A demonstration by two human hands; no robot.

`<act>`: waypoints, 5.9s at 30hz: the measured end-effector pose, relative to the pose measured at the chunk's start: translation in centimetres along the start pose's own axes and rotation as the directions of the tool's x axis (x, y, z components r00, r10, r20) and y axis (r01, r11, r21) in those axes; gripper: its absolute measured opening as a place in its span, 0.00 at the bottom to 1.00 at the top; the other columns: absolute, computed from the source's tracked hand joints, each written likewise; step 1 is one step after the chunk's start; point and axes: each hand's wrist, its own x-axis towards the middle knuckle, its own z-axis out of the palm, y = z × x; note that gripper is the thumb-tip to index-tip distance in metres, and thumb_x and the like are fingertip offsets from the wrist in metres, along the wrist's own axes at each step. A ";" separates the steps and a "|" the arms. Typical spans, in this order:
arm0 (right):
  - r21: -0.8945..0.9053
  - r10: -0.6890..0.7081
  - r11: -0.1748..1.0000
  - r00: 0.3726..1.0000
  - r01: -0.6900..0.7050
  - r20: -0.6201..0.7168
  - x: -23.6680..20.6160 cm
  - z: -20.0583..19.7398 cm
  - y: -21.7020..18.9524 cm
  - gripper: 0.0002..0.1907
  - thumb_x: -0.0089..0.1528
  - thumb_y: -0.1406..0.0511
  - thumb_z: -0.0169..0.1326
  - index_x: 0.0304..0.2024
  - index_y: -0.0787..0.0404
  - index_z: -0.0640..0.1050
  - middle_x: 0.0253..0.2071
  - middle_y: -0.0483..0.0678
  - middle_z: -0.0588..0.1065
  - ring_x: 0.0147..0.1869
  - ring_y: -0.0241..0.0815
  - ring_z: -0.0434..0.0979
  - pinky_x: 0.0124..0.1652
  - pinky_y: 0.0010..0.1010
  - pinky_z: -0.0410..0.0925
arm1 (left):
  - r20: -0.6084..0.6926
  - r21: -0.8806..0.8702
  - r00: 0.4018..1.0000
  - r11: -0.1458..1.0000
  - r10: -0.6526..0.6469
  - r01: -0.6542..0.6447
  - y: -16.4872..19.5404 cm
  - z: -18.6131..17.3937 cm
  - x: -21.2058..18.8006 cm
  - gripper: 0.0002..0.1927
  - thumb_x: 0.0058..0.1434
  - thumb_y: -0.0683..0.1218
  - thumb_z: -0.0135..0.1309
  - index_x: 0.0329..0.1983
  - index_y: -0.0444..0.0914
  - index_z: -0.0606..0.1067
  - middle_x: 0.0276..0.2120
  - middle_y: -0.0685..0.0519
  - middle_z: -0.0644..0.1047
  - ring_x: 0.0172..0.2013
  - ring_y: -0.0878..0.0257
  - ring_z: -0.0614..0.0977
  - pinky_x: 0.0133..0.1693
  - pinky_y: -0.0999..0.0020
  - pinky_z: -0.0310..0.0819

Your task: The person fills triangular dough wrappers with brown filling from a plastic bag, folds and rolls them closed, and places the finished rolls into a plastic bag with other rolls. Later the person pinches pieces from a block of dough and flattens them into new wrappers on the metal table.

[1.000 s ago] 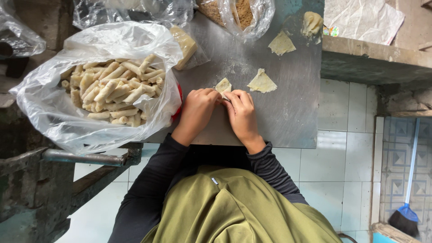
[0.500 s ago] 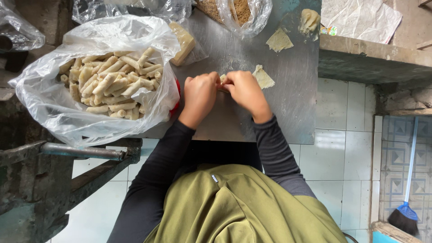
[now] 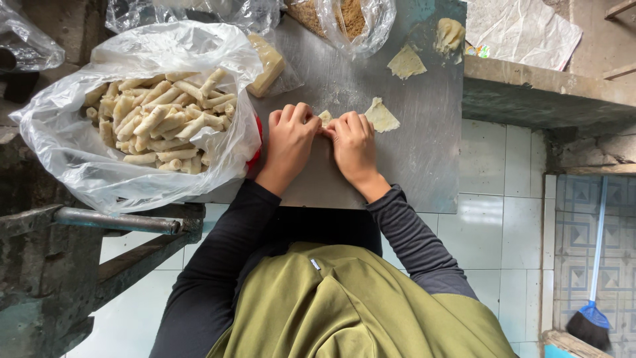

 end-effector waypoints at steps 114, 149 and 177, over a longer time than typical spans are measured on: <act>0.644 0.386 0.487 0.807 -0.590 0.447 -0.3 -5.6 8.8 0.06 0.63 0.73 0.61 0.44 0.65 0.84 0.36 0.41 0.80 0.38 0.25 0.74 0.39 0.17 0.68 | 0.268 -0.543 0.798 0.599 -0.540 0.588 0.5 -0.2 -0.3 0.12 0.62 0.39 0.57 0.48 0.32 0.75 0.35 0.46 0.83 0.35 0.60 0.87 0.37 0.68 0.80; 0.168 0.093 0.985 0.953 -0.045 -0.290 8.6 -2.9 5.5 0.14 0.65 0.66 0.66 0.48 0.66 0.77 0.47 0.53 0.72 0.43 0.47 0.71 0.42 0.35 0.68 | 0.107 -0.428 0.911 0.808 -0.398 0.404 2.4 0.9 -0.2 0.11 0.60 0.38 0.58 0.46 0.35 0.75 0.38 0.46 0.83 0.36 0.53 0.86 0.38 0.61 0.79; -0.099 0.150 0.982 0.980 -0.163 -0.130 -1.5 0.2 0.1 0.05 0.64 0.69 0.58 0.40 0.60 0.74 0.43 0.50 0.70 0.45 0.52 0.75 0.47 0.41 0.67 | 0.102 -0.315 0.956 0.903 -0.275 0.293 1.6 1.2 -1.1 0.06 0.62 0.40 0.58 0.41 0.35 0.76 0.34 0.44 0.81 0.36 0.47 0.82 0.38 0.54 0.75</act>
